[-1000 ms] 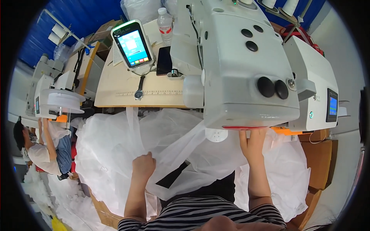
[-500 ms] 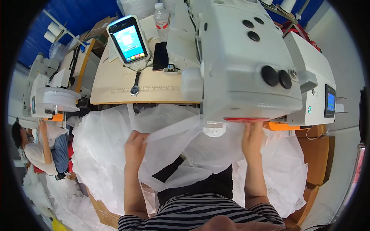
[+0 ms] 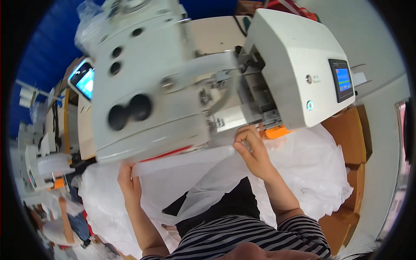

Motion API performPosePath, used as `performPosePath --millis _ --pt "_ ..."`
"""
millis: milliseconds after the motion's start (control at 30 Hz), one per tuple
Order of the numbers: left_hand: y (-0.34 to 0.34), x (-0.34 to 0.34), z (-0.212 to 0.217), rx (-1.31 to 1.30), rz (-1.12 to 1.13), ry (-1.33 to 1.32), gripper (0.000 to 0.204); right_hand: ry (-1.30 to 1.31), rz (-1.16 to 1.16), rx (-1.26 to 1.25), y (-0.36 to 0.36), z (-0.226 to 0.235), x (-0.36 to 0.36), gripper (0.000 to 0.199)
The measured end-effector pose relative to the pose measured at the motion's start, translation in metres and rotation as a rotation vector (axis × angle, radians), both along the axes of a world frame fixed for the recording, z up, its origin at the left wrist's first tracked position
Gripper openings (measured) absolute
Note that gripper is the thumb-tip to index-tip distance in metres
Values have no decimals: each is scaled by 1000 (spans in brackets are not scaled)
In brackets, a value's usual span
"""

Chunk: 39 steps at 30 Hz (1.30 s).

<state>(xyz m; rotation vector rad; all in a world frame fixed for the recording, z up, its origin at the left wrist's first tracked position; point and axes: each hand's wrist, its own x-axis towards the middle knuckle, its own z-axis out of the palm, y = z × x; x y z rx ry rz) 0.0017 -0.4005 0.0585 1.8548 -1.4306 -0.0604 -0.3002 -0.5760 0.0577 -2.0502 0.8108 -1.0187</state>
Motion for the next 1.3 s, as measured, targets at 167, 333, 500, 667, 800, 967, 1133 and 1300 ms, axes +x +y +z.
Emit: performPosePath --millis 167,333,500,667,800,967,1133,1300 --pt "-36 -22 19 126 -216 -71 29 56 -398 329 -2 2 -40 7" --pt "-66 -38 11 151 -221 -150 31 413 -644 -355 -45 -5 -41 6" --pt "-52 -15 -20 202 -8 -200 18 415 -639 -295 -53 -19 -16 6" --pt "-83 -20 -25 354 176 -41 18 604 -618 -329 -86 -23 -8 16" --pt "-58 -1 -48 242 47 -46 17 353 -609 -772 -68 -21 -15 26" --pt "-34 0 -53 223 -29 2 14 430 -264 -673 -31 -9 38 26" --pt "-11 15 -61 161 81 -31 13 401 -212 -199 -41 -39 41 28" --pt "1 21 -93 214 -1 45 9 409 -464 43 -41 -73 44 35"
